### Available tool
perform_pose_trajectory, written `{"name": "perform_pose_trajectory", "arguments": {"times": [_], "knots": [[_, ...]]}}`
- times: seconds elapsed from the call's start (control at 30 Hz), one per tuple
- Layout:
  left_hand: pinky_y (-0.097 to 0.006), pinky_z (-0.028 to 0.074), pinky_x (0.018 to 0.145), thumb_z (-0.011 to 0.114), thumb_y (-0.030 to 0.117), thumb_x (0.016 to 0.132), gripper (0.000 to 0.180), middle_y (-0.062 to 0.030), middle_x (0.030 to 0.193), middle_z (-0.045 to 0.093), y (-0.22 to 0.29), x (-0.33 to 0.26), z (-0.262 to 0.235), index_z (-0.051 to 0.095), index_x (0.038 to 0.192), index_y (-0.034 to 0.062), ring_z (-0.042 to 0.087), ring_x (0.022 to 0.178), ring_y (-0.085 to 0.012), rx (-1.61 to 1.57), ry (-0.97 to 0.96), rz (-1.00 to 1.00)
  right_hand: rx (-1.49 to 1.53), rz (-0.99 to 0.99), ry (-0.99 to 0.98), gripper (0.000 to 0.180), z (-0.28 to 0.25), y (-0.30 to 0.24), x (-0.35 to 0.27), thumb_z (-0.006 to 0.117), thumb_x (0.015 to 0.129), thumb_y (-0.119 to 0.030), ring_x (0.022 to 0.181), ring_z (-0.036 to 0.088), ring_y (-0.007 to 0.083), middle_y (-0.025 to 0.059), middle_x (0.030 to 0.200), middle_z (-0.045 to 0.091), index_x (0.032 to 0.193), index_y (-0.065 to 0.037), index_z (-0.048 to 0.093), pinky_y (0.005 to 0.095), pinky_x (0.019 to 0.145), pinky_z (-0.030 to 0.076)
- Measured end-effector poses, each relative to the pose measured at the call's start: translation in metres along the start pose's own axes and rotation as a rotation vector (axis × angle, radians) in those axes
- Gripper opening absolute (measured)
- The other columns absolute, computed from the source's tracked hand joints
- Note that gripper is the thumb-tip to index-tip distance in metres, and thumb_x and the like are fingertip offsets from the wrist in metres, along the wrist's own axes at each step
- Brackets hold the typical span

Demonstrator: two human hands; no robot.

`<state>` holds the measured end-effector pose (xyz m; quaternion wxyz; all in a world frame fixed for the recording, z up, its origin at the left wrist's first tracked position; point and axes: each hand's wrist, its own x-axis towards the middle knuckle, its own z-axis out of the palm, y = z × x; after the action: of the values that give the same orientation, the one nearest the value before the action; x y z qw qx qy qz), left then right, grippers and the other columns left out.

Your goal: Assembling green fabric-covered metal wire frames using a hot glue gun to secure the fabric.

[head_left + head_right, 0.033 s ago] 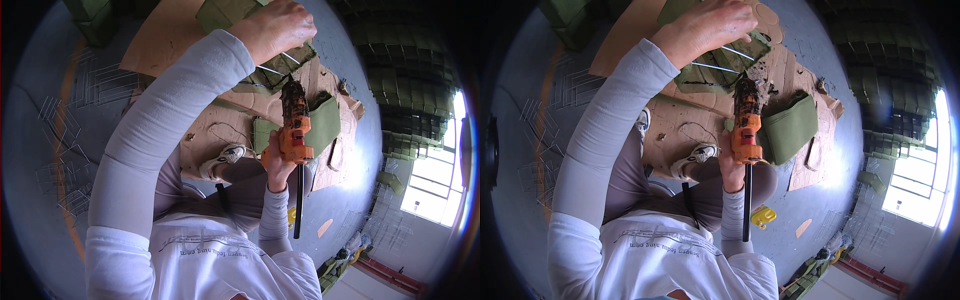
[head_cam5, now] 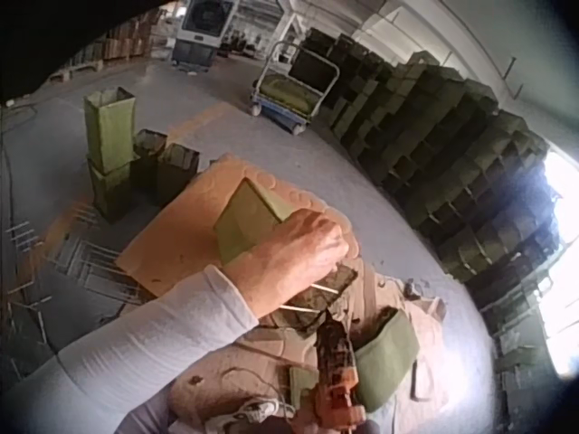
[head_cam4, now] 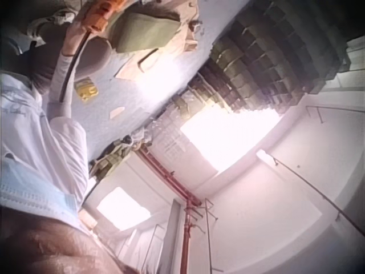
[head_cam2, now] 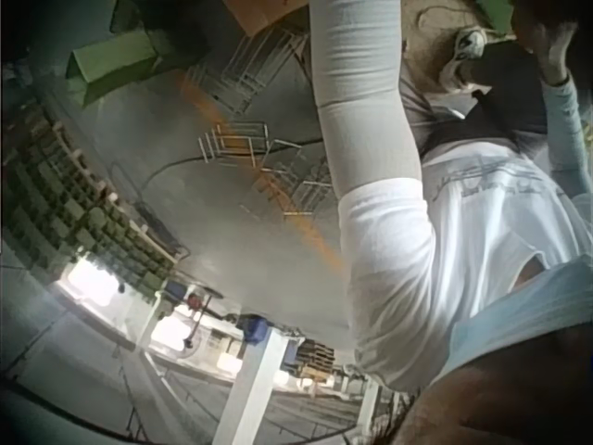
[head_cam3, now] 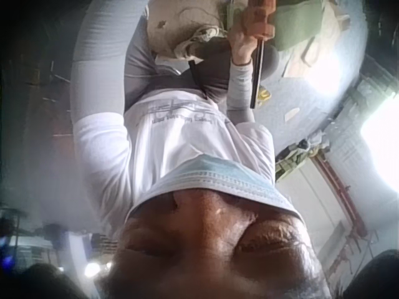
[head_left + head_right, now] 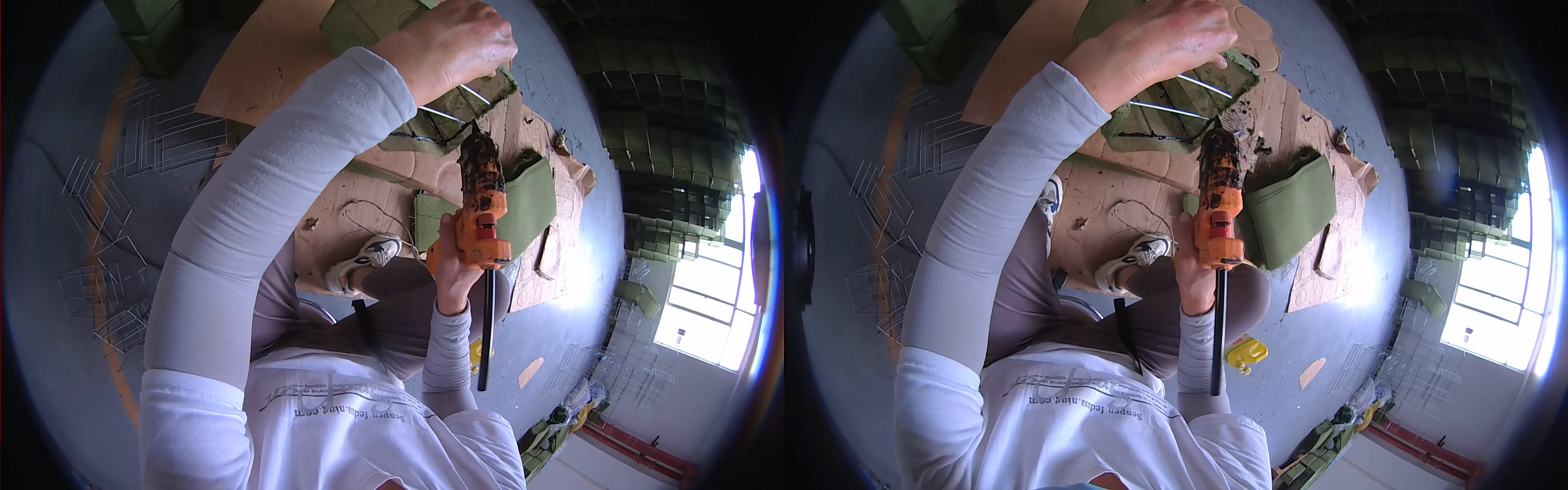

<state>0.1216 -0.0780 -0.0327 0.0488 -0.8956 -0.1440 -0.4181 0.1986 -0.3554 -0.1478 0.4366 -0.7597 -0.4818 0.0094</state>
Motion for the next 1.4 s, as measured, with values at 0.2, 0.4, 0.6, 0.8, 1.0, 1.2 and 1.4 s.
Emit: {"name": "perform_pose_trajectory", "arguments": {"times": [0.2, 0.4, 0.6, 0.8, 1.0, 1.2, 1.4], "knots": [[-0.034, 0.054, 0.069, 0.067, 0.002, 0.074, 0.004, -0.0109, 0.072, 0.065, -0.004, -0.003, -0.001, 0.067, 0.070, 0.0031, 0.066, 0.074, -0.0217, -0.046, 0.090, 0.033, 0.155, 0.219, 0.054, 0.030, 0.002, -0.016, 0.001, 0.076, 0.082, -0.004, 0.091, 0.065, 0.0139, 0.0058, 0.100, 0.068, 0.108, 0.001, 0.062, 0.0293, 0.083, 0.052], [-0.034, 0.054, 0.068, 0.065, 0.003, 0.076, 0.006, -0.0108, 0.071, 0.064, -0.003, -0.001, -0.002, 0.067, 0.070, 0.0041, 0.066, 0.073, -0.0217, -0.075, 0.000, 0.008, 0.249, 0.302, 0.044, 0.031, 0.001, -0.025, 0.003, 0.076, 0.081, -0.003, 0.090, 0.065, 0.0143, 0.0062, 0.100, 0.068, 0.108, 0.001, 0.062, 0.0294, 0.083, 0.052], [-0.035, 0.054, 0.069, 0.066, 0.004, 0.076, 0.006, -0.0098, 0.072, 0.065, -0.003, -0.001, -0.003, 0.067, 0.070, 0.0044, 0.066, 0.073, -0.0212, -0.057, 0.028, 0.046, 0.136, 0.121, -0.001, 0.030, -0.003, 0.002, -0.009, 0.075, 0.081, -0.001, 0.089, 0.064, 0.0139, 0.0060, 0.099, 0.067, 0.108, 0.001, 0.061, 0.0287, 0.080, 0.052], [-0.035, 0.053, 0.070, 0.068, 0.006, 0.076, 0.003, -0.0101, 0.073, 0.065, 0.000, -0.002, 0.002, 0.068, 0.072, 0.0050, 0.065, 0.074, -0.0211, -0.042, 0.017, 0.036, -0.531, -0.407, -0.083, 0.029, -0.006, 0.018, -0.014, 0.074, 0.082, 0.001, 0.086, 0.063, 0.0132, 0.0047, 0.096, 0.066, 0.107, 0.000, 0.060, 0.0272, 0.075, 0.053], [-0.035, 0.053, 0.070, 0.068, 0.005, 0.077, 0.004, -0.0100, 0.073, 0.065, -0.001, -0.002, 0.001, 0.067, 0.073, 0.0048, 0.065, 0.075, -0.0209, -0.037, 0.051, 0.068, -0.488, -0.416, -0.115, 0.030, -0.006, 0.026, -0.019, 0.073, 0.082, 0.002, 0.087, 0.063, 0.0129, 0.0041, 0.098, 0.065, 0.108, 0.000, 0.059, 0.0271, 0.076, 0.052], [-0.030, 0.047, 0.083, 0.069, 0.017, 0.080, 0.011, -0.0038, 0.084, 0.057, -0.017, -0.011, -0.011, 0.065, 0.084, 0.0069, 0.056, 0.087, -0.0163, 0.062, 0.073, 0.113, 0.571, 0.336, -0.162, 0.026, -0.024, -0.024, -0.012, 0.060, 0.084, 0.002, 0.098, 0.064, 0.0221, 0.0100, 0.107, 0.065, 0.111, 0.004, 0.058, 0.0372, 0.089, 0.051], [-0.036, 0.040, 0.095, 0.059, 0.035, 0.094, 0.018, 0.0000, 0.086, 0.050, -0.085, -0.009, -0.051, 0.064, 0.094, 0.0175, 0.050, 0.089, -0.0188, 0.439, -0.284, 0.356, 1.166, 0.350, 0.098, 0.031, -0.015, -0.016, 0.018, 0.052, 0.096, -0.018, 0.104, 0.064, 0.0350, 0.0199, 0.107, 0.064, 0.119, 0.003, 0.050, 0.0461, 0.093, 0.052]]}}
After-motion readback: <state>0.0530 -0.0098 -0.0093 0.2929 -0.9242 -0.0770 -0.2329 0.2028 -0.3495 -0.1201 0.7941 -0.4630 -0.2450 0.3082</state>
